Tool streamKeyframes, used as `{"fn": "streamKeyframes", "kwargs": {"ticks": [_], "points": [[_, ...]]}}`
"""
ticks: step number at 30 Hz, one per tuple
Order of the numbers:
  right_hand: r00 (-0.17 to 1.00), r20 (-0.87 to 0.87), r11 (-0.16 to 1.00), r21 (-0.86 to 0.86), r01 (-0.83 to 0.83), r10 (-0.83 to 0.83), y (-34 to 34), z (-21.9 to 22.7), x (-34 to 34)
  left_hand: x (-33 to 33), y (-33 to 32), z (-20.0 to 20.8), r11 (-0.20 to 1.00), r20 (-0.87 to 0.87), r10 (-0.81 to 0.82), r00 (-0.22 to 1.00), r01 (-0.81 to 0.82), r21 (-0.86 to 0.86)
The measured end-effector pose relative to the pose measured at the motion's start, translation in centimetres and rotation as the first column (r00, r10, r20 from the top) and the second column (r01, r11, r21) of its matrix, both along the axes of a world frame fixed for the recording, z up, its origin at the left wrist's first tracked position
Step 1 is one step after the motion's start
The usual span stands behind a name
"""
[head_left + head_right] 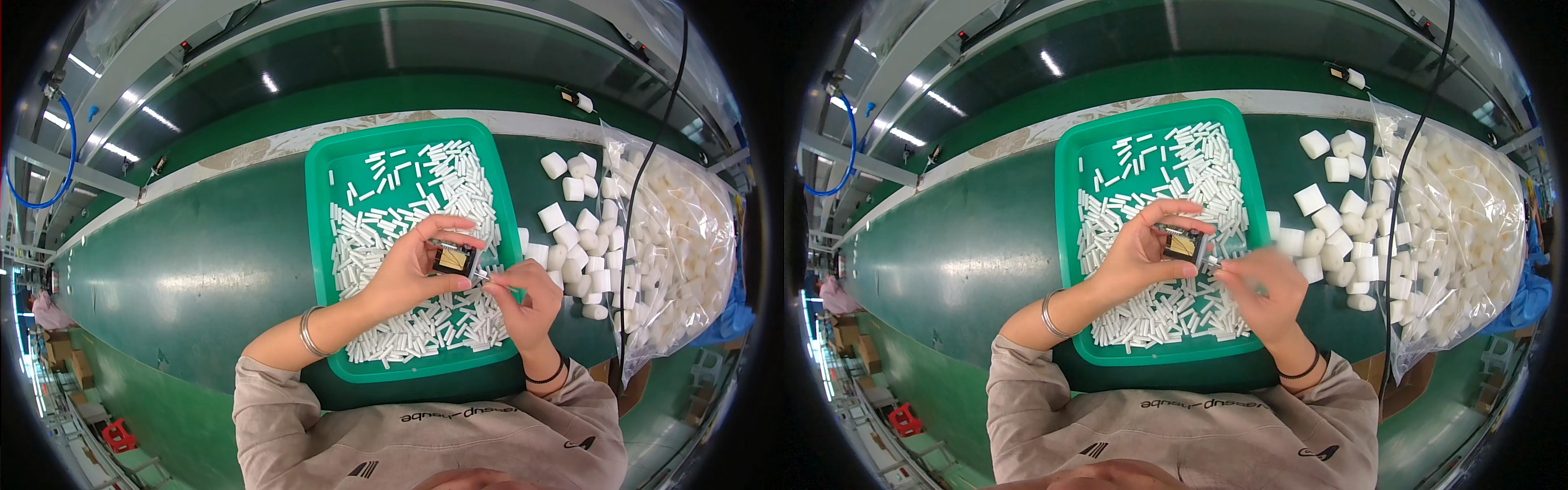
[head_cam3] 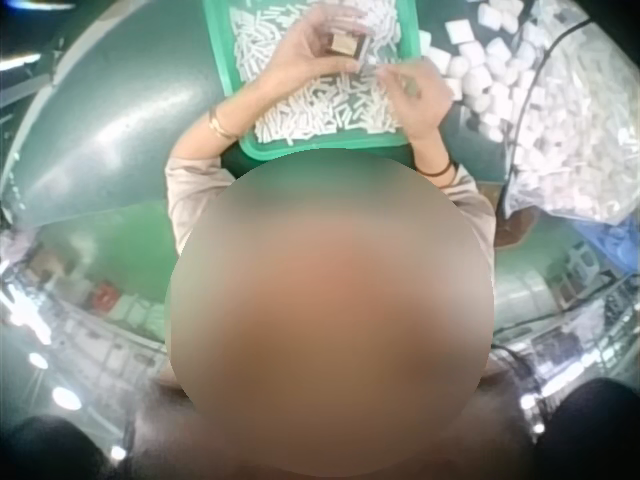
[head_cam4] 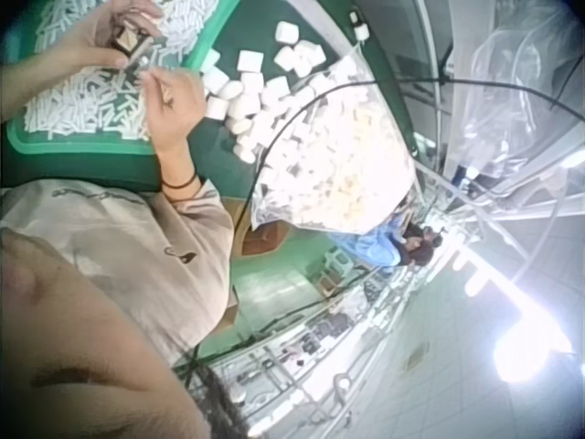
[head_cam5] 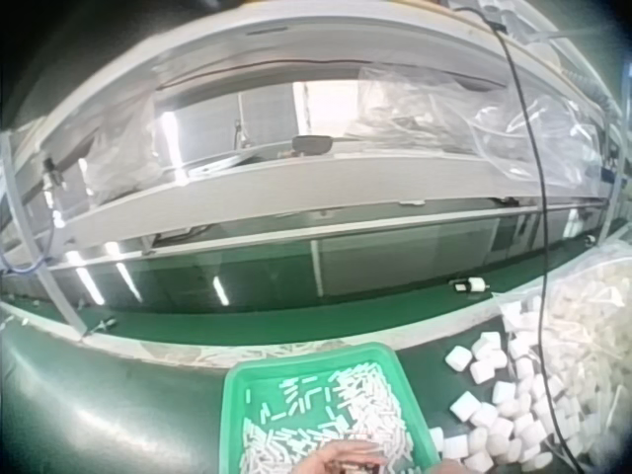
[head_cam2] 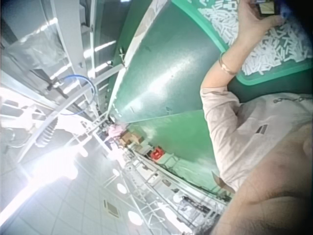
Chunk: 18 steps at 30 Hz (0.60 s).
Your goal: The person assembles electronic components by inserting small white cylindrical parts into circuit boards and attaching plastic housings and foam buffers.
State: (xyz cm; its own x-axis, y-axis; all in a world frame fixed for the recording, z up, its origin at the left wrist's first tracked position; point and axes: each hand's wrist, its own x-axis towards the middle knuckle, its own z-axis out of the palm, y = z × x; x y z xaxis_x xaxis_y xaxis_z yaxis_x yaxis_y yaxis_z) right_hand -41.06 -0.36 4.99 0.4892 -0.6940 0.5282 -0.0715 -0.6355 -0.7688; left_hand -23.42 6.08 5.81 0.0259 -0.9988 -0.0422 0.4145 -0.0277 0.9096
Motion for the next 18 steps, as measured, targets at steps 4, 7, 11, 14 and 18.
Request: {"fn": "streamKeyframes", "kwargs": {"ticks": [4, 7, 11, 14, 18], "points": [[1.0, -0.012, 0.987, 0.157, -0.013, 0.015, -0.09, -0.55, -0.42, 0.08, 0.1, 0.11, 0.992, 0.22, -0.011, 0.975, 0.037, -0.117], [0.999, 0.007, 0.955, 0.295, -0.036, 0.036, -0.13, -0.73, -0.48, 0.15, 0.32, -0.08, 0.978, 0.34, 0.005, 0.94, 0.066, -0.196], [0.998, -0.02, 0.979, 0.198, -0.058, 0.063, -0.2, -0.3, -0.38, -0.07, 0.41, 0.67, 0.983, 0.291, 0.036, 0.956, 0.018, -0.181], [0.998, -0.02, 0.998, 0.015, -0.059, 0.059, -0.09, -0.09, -0.1, -0.02, 0.25, 0.72, 0.998, 0.076, 0.008, 0.997, -0.004, -0.059], [0.997, 0.04, 0.991, 0.118, -0.065, 0.061, -0.07, -0.41, -0.26, -0.06, 0.24, 0.44, 0.998, 0.095, -0.01, 0.995, 0.016, -0.067]]}}
